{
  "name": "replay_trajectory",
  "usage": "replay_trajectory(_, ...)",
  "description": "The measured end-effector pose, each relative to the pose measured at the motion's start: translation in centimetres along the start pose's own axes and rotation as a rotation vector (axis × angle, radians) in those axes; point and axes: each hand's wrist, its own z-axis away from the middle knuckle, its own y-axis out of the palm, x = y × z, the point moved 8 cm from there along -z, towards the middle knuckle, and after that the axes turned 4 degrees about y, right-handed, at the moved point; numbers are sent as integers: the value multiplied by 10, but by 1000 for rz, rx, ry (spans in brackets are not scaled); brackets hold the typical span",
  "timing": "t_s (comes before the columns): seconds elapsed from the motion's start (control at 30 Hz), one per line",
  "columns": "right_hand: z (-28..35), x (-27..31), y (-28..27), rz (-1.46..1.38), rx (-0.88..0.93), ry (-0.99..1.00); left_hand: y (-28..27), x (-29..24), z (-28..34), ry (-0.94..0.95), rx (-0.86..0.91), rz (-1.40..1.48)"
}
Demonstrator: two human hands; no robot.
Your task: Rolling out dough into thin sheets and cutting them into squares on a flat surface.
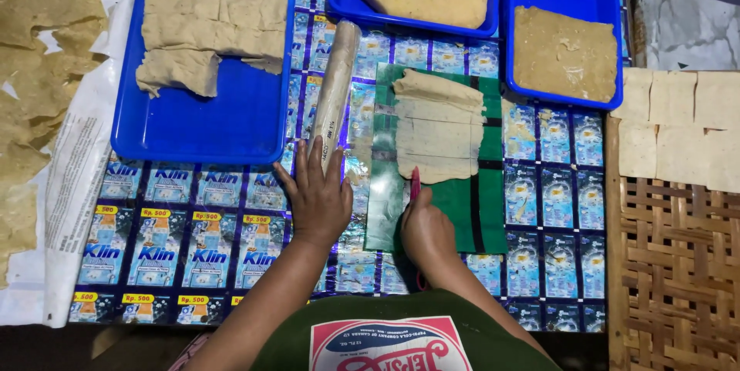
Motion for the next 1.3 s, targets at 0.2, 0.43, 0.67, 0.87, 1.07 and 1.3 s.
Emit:
replay_trajectory(0.2,-27,6,-19,3,18,45,2,1,0,-7,7,11)
replay_trajectory(0.43,-69,15,-39,-54,49,72,0,0,-3,-12,13,18)
replay_trajectory(0.67,-109,24,-63,-95,35,53,1,-1,-4,-5,36,1)
replay_trajectory(0.87,-38,-32,-95,-220,-44,136,2,-2,-3,11,35,-6)
replay_trajectory(1.07,-8,-141,-46,-738,-123,369,5,-6,-2,47,30,-46)
replay_trajectory(1.3,-30,-127,-20,-682,131,219,1,-11,-1,28,21,-73)
